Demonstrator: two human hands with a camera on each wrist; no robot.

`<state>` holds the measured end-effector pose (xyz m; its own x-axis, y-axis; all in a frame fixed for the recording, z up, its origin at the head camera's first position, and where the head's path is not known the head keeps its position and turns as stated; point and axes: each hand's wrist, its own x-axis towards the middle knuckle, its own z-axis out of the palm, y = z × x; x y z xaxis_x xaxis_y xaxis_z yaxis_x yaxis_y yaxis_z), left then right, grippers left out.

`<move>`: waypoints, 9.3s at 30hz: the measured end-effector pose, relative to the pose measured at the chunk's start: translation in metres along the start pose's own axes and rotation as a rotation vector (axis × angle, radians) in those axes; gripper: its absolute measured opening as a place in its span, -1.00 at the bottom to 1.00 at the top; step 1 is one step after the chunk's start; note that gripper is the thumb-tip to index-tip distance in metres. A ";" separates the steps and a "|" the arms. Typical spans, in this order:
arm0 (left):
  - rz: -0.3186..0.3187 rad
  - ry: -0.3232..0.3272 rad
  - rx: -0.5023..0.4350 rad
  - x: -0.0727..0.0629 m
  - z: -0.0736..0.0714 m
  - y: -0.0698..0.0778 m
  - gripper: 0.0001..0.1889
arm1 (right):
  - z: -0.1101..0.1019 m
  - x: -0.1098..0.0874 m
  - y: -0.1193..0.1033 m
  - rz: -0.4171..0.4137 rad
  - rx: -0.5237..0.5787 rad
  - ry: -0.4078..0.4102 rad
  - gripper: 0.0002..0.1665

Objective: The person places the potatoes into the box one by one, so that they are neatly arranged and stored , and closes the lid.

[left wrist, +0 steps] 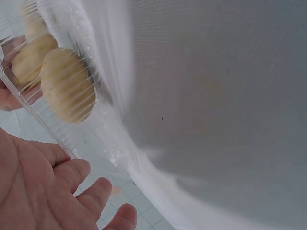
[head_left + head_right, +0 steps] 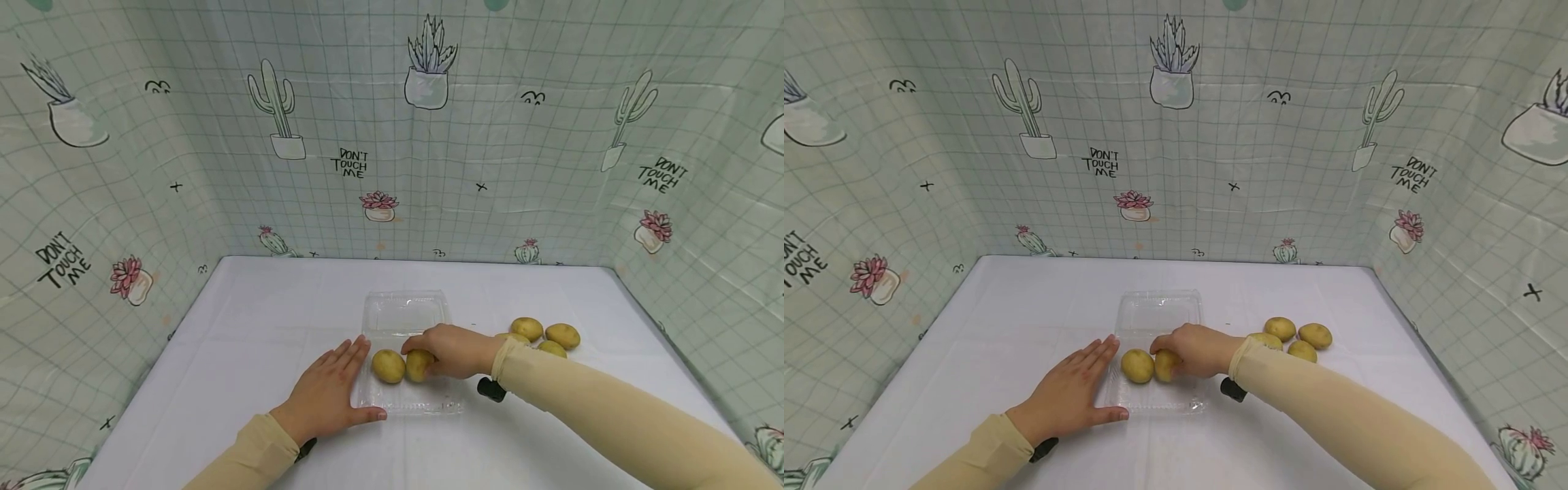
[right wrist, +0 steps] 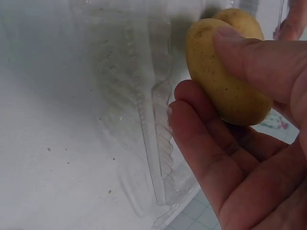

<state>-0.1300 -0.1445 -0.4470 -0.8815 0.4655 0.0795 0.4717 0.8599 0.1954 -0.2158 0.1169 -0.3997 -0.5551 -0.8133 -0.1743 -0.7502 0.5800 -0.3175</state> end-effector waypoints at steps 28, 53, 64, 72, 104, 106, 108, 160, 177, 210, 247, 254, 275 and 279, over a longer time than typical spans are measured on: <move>0.001 0.003 0.021 -0.001 -0.001 0.003 0.20 | 0.004 -0.005 0.004 0.008 0.002 0.065 -0.45; 0.007 0.011 0.019 -0.001 -0.002 0.003 0.19 | 0.007 -0.005 0.006 0.013 0.012 0.049 -0.45; -0.003 0.005 0.009 -0.001 -0.001 0.004 0.17 | 0.004 -0.009 0.003 0.056 0.003 0.049 -0.41; -0.008 0.003 0.023 -0.002 0.000 0.002 0.18 | -0.011 -0.018 0.003 0.057 0.009 0.057 -0.36; 0.008 0.003 0.013 0.000 0.000 0.001 0.20 | -0.045 -0.153 0.083 0.296 0.054 0.245 -0.43; 0.009 0.002 0.010 0.000 0.000 0.001 0.20 | -0.042 -0.160 0.086 0.310 0.062 0.252 -0.44; 0.009 -0.001 0.009 0.000 0.000 0.001 0.20 | -0.037 -0.166 0.090 0.325 0.052 0.263 -0.44; 0.003 -0.001 -0.008 -0.002 -0.002 0.002 0.20 | 0.032 -0.187 0.128 0.314 0.029 0.415 -0.34; 0.004 -0.002 -0.010 -0.002 -0.002 0.002 0.20 | 0.032 -0.184 0.127 0.385 0.180 0.324 -0.24; 0.015 0.020 0.009 -0.002 0.000 0.001 0.19 | 0.036 -0.184 0.129 0.420 0.207 0.347 -0.19; 0.001 0.005 0.001 -0.002 -0.001 0.002 0.19 | -0.011 -0.162 0.092 0.253 0.161 0.413 -0.26; -0.002 0.000 0.000 -0.002 -0.001 0.002 0.20 | -0.017 -0.153 0.084 0.221 0.183 0.395 -0.26; -0.006 0.001 -0.008 -0.001 0.000 0.002 0.20 | -0.025 -0.120 0.065 0.157 0.185 0.352 -0.27; -0.008 0.001 -0.003 -0.001 0.001 0.002 0.18 | -0.025 -0.110 0.060 0.141 0.169 0.334 -0.27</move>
<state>-0.1287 -0.1431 -0.4477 -0.8851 0.4587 0.0792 0.4649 0.8626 0.1993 -0.2086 0.2426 -0.3759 -0.7554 -0.6506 0.0772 -0.6044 0.6465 -0.4655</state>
